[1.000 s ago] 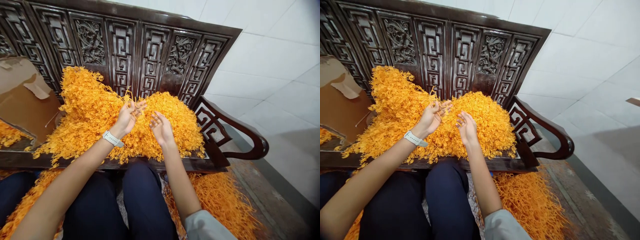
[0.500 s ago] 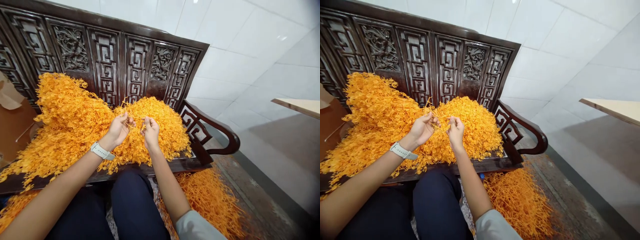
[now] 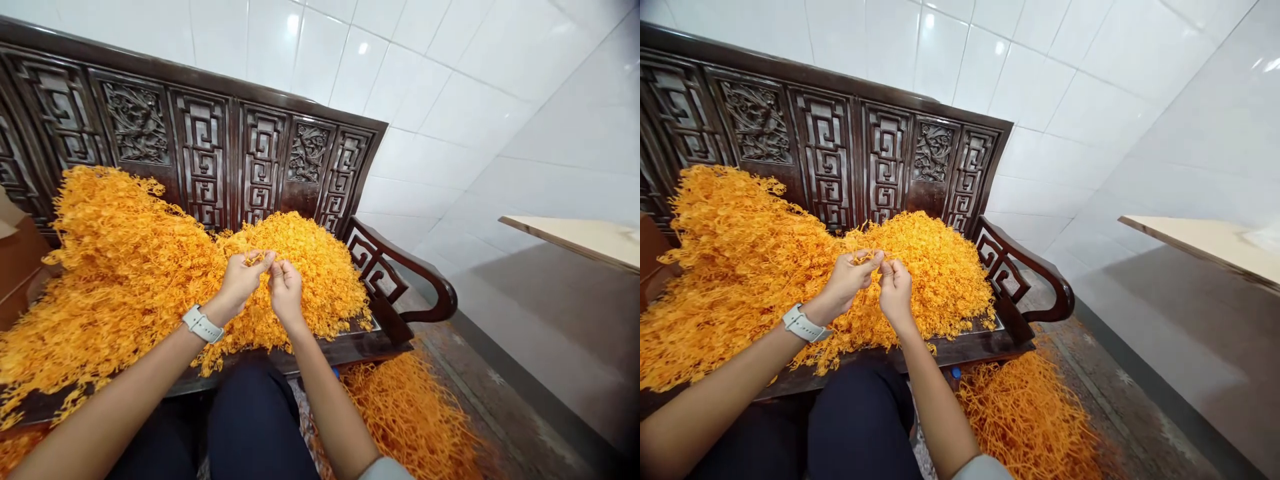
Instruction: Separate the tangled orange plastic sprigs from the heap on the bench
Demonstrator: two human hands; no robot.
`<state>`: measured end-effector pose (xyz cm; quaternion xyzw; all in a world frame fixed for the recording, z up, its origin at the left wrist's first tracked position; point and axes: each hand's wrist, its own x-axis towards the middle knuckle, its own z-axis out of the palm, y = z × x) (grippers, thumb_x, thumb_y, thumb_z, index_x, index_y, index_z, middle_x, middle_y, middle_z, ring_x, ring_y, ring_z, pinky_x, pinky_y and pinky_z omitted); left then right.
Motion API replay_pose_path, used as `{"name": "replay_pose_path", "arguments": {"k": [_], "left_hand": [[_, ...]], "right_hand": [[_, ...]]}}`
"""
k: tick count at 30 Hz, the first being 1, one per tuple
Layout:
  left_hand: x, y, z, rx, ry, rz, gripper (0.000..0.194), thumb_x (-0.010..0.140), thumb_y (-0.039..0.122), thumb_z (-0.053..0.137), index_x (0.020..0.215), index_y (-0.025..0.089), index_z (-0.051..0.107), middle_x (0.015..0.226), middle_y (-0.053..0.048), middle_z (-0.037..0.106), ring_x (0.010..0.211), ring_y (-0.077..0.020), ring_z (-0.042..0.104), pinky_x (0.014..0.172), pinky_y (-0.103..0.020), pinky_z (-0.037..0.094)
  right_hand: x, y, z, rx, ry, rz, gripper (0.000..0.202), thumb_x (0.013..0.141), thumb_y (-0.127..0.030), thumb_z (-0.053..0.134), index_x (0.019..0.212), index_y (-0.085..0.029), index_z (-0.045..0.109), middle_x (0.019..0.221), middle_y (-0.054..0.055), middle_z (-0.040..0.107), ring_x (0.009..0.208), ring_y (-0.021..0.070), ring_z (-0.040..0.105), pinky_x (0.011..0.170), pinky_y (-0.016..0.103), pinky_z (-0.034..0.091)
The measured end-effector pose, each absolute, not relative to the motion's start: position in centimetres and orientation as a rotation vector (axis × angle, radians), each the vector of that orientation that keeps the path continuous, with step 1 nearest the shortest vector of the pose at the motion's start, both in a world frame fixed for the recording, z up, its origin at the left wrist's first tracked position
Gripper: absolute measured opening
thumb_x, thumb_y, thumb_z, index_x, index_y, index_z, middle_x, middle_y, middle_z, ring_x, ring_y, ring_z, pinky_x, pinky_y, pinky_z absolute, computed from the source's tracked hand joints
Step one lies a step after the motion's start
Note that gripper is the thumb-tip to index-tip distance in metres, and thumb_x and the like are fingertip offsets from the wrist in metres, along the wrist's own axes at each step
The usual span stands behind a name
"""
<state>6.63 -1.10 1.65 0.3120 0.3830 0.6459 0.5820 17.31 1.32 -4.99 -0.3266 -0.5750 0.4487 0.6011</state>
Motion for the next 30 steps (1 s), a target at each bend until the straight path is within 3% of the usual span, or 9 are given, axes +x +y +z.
{"name": "replay_pose_path", "arguments": {"k": [5,10,14,17,19,21,24,27,30], "left_hand": [[6.6,-0.7,2.2,0.707,0.996,1.549,0.03,0.084,0.015,0.083,0.077,0.02,0.055,0.051,0.013,0.032,0.039,-0.0028,0.022,0.04,-0.016,0.021],[3.0,1.6,2.1,0.484,1.051,1.734,0.017,0.09,0.009,0.072,0.088,0.019,0.059,0.058,0.011,0.042,0.037,-0.0021,0.025,0.039,-0.015,0.022],[-0.6,2.3,1.5,0.325,0.999,1.812,0.023,0.106,0.015,0.06,0.083,0.019,0.056,0.049,0.013,0.026,0.036,-0.0036,0.019,0.038,-0.016,0.019],[-0.8,1.7,1.8,0.388,0.824,1.706,0.028,0.11,0.024,0.058,0.082,0.018,0.058,0.046,0.013,0.024,0.036,-0.0043,0.02,0.037,-0.016,0.02],[-0.3,1.2,2.6,0.423,0.715,1.654,0.029,0.108,0.031,0.063,0.083,0.017,0.062,0.045,0.011,0.026,0.036,-0.0045,0.023,0.037,-0.017,0.022],[0.1,0.7,3.4,0.419,0.634,1.636,0.031,0.107,0.036,0.062,0.083,0.017,0.063,0.045,0.01,0.028,0.037,-0.0052,0.025,0.038,-0.018,0.024],[0.4,0.1,4.3,0.383,0.566,1.655,0.036,0.109,0.039,0.055,0.082,0.016,0.062,0.046,0.008,0.032,0.038,-0.0064,0.03,0.041,-0.02,0.029],[0.8,-0.1,4.4,0.347,0.575,1.637,0.036,0.11,0.038,0.051,0.084,0.016,0.062,0.047,0.008,0.033,0.039,-0.0073,0.033,0.043,-0.021,0.031],[1.4,0.1,3.9,0.332,0.61,1.626,0.037,0.114,0.036,0.045,0.086,0.016,0.061,0.05,0.008,0.037,0.04,-0.0076,0.036,0.046,-0.02,0.036]], "right_hand": [[17.7,-0.2,-4.9,-0.759,-1.525,0.87,0.04,0.106,-0.056,0.056,0.082,-0.024,0.059,0.066,-0.003,0.051,0.059,0.0147,0.044,0.062,0.03,0.036],[18.8,-5.1,-2.8,-0.648,-1.569,0.675,0.032,0.107,-0.045,0.059,0.081,-0.026,0.065,0.068,-0.001,0.054,0.056,0.0155,0.047,0.059,0.033,0.036],[20.5,-7.4,-0.1,-0.533,-1.359,0.848,0.025,0.107,-0.043,0.062,0.089,-0.03,0.073,0.062,-0.003,0.051,0.047,0.0123,0.039,0.049,0.031,0.034],[21.3,-3.2,1.2,-0.626,-1.315,1.019,0.029,0.107,-0.053,0.06,0.097,-0.029,0.073,0.06,-0.005,0.045,0.045,0.0105,0.035,0.044,0.028,0.033],[21.8,1.5,1.1,-0.843,-1.255,0.885,0.037,0.103,-0.059,0.061,0.114,-0.025,0.07,0.072,-0.002,0.054,0.051,0.0118,0.045,0.047,0.028,0.041],[22.3,5.7,0.2,-1.101,-1.327,0.692,0.051,0.093,-0.05,0.074,0.132,-0.018,0.065,0.109,0.011,0.068,0.078,0.0179,0.065,0.072,0.036,0.058],[22.8,7.6,-1.6,-1.217,-1.472,0.542,0.05,0.093,-0.044,0.069,0.131,-0.012,0.067,0.148,0.026,0.059,0.115,0.0288,0.069,0.105,0.05,0.054],[22.2,4.3,-2.4,-0.97,-1.594,0.771,0.048,0.106,-0.055,0.049,0.13,-0.017,0.068,0.128,0.02,0.072,0.104,0.0258,0.072,0.092,0.045,0.06],[20.4,0.3,-2.3,-0.725,-1.913,0.767,0.041,0.105,-0.055,0.059,0.13,-0.023,0.068,0.11,0.01,0.075,0.089,0.0199,0.07,0.077,0.034,0.056]]}}
